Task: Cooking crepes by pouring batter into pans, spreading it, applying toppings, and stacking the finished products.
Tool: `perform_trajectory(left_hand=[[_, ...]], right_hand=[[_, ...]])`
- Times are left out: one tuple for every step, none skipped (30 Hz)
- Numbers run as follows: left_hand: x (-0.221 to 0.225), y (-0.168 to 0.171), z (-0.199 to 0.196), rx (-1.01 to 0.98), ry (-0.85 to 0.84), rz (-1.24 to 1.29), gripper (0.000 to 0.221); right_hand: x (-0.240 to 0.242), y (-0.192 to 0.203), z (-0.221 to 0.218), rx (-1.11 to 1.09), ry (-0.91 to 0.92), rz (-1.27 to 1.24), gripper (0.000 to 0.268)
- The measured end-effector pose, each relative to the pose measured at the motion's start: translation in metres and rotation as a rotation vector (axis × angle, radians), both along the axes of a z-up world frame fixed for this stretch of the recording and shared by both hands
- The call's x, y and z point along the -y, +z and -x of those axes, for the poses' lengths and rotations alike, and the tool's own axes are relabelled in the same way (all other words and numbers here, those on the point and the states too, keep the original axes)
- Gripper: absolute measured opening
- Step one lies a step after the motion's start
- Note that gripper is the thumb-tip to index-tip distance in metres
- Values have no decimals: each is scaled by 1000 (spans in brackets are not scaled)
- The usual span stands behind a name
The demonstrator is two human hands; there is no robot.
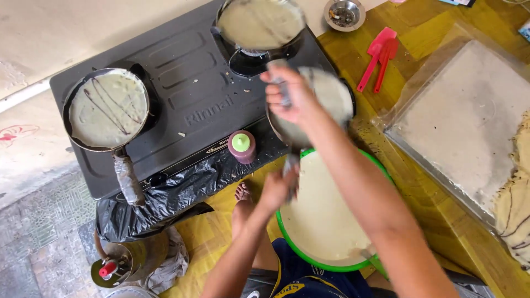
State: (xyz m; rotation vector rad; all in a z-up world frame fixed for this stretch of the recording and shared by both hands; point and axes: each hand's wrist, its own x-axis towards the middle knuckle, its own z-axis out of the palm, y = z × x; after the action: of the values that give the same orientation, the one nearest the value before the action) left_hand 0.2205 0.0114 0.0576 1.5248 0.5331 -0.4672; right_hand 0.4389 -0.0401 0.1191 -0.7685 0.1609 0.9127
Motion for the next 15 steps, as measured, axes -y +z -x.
perform_trajectory(left_hand=[[-1,-14,-29,3,-3,2,51],[-1,-27,-58,116,172,129,45],[0,-40,-88,230,344,258,40],[-7,-37,-108,233,340,262,40],[-12,-32,-130,259,418,256,40],[-17,-28,-152,285,497,251,41],[-24,-31,-164,285,486,255,41],[-30,-34,-176,260,544,273,41],[-36,-36,-191,239,599,290,42],[-39,-37,-195,241,584,292,42],[-42,-39,-196,211,584,301,42],[-44,-42,-198,181,584,309,42],[-49,-38,-196,176,552,309,42],[-53,-35,-195,140,563,290,43],[-50,-33,-195,94,549,277,46]], right_hand=[[24,15,10,3,-3,2,22],[49,31,20,67,-51,35,27],[75,47,31,132,-100,69,35],[106,52,46,136,-104,72,35],[137,57,61,230,-123,154,37],[169,63,77,324,-143,237,41],[188,72,99,324,-154,241,41],[208,81,122,337,-186,356,26],[227,90,144,348,-222,470,40],[264,62,162,349,-237,471,40],[301,32,186,204,-227,403,28],[339,3,210,60,-216,331,67],[349,-2,232,54,-248,330,67],[361,-6,254,45,-273,303,67],[371,-8,289,30,-323,285,66]])
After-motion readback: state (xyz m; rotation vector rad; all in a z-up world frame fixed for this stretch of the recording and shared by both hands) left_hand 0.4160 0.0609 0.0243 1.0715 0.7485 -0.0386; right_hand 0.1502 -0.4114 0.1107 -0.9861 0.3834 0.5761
